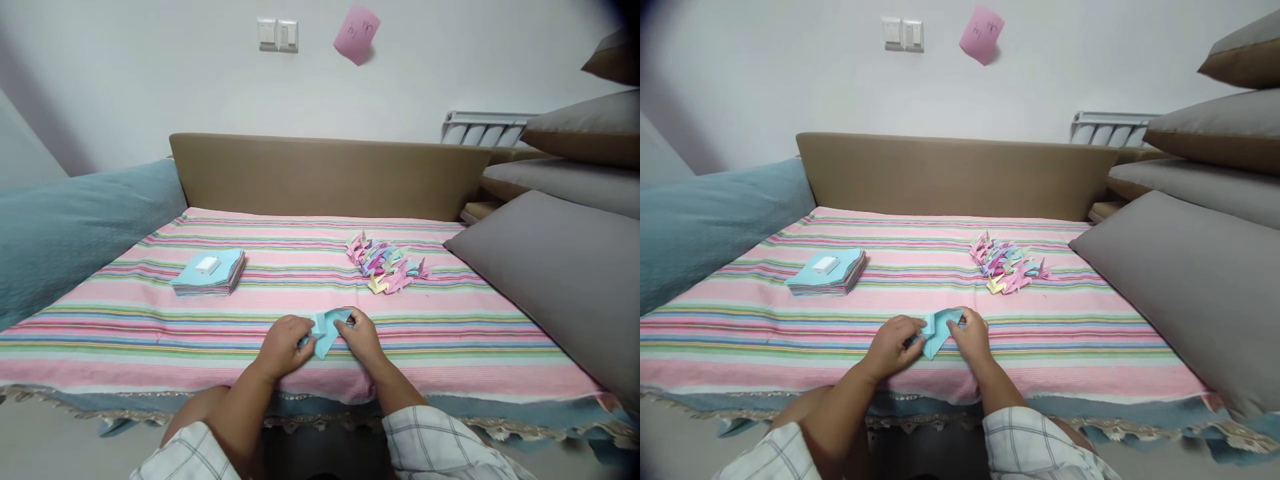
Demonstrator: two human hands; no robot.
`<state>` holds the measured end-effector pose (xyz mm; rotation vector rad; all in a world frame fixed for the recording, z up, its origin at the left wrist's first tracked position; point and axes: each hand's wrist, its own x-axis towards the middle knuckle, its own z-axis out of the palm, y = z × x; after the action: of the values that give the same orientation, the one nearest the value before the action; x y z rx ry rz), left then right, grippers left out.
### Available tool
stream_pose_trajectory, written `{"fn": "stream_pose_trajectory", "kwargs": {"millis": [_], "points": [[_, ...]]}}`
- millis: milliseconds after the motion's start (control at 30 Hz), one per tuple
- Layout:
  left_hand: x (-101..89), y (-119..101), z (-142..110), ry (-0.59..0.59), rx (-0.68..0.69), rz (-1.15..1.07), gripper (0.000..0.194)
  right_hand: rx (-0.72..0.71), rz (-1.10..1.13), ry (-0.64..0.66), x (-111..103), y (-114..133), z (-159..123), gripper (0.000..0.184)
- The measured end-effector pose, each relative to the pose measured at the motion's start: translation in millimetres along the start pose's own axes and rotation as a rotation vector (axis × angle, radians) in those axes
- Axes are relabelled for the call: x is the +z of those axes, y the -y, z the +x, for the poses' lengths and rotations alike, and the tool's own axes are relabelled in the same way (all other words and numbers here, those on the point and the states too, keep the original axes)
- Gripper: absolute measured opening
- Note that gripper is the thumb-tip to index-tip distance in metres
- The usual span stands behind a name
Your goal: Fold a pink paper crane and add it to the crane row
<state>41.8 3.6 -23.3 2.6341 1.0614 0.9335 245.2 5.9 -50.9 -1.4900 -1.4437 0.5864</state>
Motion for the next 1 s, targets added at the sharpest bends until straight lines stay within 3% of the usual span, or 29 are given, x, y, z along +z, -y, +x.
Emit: {"fn": "stream_pose_trajectory", "kwargs": {"millis": [333, 533, 800, 1000], "points": [[1.3, 6, 0, -0.067, -0.287, -0.125, 0.021, -0.023, -0.049, 0.01, -1, 4, -3, 0.026], [1.6, 7, 0, -0.083, -0.337, -0.146, 0.019, -0.11, -0.086, 0.061, -3, 4, -7, 0.025], [1.3, 7, 1, -0.071, -0.356, -0.148, 0.019, -0.282, 0.045, 0.109, -8, -5, -7, 0.044], [0.4, 5, 1, -0.065, -0.357, -0.167, 0.021, -0.323, 0.042, 0.136, -10, 1, -11, 0.056]]}}
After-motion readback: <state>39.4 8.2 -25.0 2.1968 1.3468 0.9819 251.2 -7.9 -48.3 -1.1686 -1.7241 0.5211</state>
